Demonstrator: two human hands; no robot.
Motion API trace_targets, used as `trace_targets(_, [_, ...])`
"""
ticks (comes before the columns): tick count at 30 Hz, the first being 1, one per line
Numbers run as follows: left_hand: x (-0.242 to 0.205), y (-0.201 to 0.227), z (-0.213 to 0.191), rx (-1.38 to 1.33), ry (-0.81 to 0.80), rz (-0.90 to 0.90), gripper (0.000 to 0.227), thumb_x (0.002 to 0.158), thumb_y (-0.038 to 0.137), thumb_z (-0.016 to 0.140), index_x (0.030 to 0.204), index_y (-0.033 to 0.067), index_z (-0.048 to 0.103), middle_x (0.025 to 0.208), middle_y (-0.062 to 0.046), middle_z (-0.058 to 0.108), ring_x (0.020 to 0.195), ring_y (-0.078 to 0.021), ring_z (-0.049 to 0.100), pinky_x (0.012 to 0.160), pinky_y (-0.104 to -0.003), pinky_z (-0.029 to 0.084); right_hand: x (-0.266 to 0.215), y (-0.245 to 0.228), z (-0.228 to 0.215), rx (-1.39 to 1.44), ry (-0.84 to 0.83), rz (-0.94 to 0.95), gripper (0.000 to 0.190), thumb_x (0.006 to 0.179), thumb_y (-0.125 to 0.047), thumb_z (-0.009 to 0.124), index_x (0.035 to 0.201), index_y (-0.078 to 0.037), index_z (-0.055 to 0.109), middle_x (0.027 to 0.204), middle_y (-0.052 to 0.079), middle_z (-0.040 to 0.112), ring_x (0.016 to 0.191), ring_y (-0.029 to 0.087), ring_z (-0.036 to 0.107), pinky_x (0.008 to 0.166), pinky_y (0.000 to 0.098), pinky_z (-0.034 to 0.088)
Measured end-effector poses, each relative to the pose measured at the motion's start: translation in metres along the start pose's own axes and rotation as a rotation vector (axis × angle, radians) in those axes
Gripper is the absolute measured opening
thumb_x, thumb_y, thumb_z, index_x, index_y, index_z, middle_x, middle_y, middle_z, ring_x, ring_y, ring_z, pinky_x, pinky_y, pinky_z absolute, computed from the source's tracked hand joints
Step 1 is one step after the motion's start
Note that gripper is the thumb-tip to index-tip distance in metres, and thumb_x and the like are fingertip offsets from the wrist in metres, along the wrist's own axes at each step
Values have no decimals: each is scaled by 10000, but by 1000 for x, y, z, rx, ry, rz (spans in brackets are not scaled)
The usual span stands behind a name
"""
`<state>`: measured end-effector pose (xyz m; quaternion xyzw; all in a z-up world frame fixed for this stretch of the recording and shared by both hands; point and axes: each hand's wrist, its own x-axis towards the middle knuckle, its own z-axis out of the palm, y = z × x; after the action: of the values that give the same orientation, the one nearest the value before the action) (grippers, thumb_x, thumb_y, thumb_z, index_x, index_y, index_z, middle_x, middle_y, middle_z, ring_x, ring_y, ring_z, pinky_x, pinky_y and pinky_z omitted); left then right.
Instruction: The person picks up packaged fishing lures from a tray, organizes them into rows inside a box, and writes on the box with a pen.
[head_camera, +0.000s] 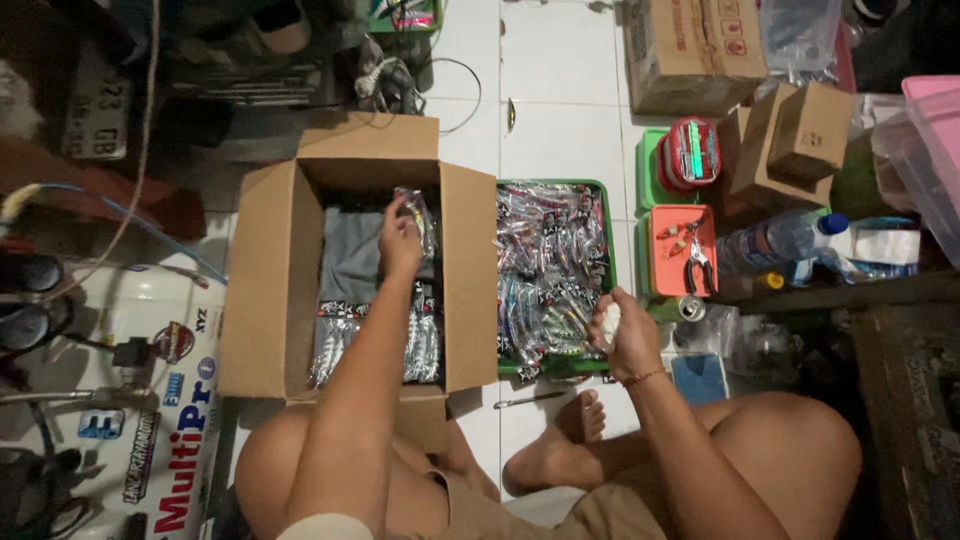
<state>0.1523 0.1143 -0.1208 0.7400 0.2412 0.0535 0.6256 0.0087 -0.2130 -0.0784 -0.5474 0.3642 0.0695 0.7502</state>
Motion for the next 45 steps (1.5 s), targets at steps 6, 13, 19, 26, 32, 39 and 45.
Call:
trace_targets(6, [-13,-36,4,546,11,499,348,1019,172,568,1354,165,661,1305,-163,618,1271,-405,552,1044,-540,476,18,-7,-7,-90,122,-136,188,1011,-192,620,1072,-29,692,812,152,673,613,202,692,479,308,584])
trace_targets(13, [-13,-41,7,900,-303,344,738,1019,141,486,1669,207,142,1682,-207,176,1535,-493,134,1272,-590,75,74,-17,-28,-395,280,-220,177,967,-227,653,1052,-109,754,728,165,703,527,228,685,316,272,488])
trace_targets(19, [-16,-23,4,880,-398,259,771,1026,163,471,1676,254,66,1723,-162,32,1556,-486,42,1268,-623,66,104,21,-14,-1204,142,-203,506,830,-552,801,1167,-177,763,1040,77,772,1047,356,722,918,513,594])
trace_targets(26, [-16,33,12,264,184,462,464,1104,193,436,1564,134,438,1537,-255,377,1461,-484,321,1224,-584,218,99,18,-2,-1589,147,-280,390,970,-433,596,1172,-138,752,1146,131,660,995,412,742,923,554,581])
trace_targets(32, [-62,104,45,-166,225,661,257,1051,162,541,1283,115,641,1176,-120,584,1196,-317,546,1115,-425,345,85,-23,-13,-1698,178,-504,237,946,-216,591,1077,-112,760,1005,126,689,898,435,747,827,569,596])
trace_targets(39, [-152,130,36,-377,-703,-446,737,924,687,549,1238,32,673,1190,-247,683,1082,-368,689,831,-519,574,13,-81,2,-1057,-20,-1958,116,974,-170,697,1045,-182,788,1060,43,761,831,263,704,742,372,558])
trace_targets(45, [-236,113,14,-991,-988,-590,590,1034,445,564,1503,99,469,1509,-245,466,1267,-401,584,965,-531,585,-87,-101,21,-925,-1,-2097,156,898,-162,789,1038,-93,801,1139,103,767,813,299,687,743,395,567])
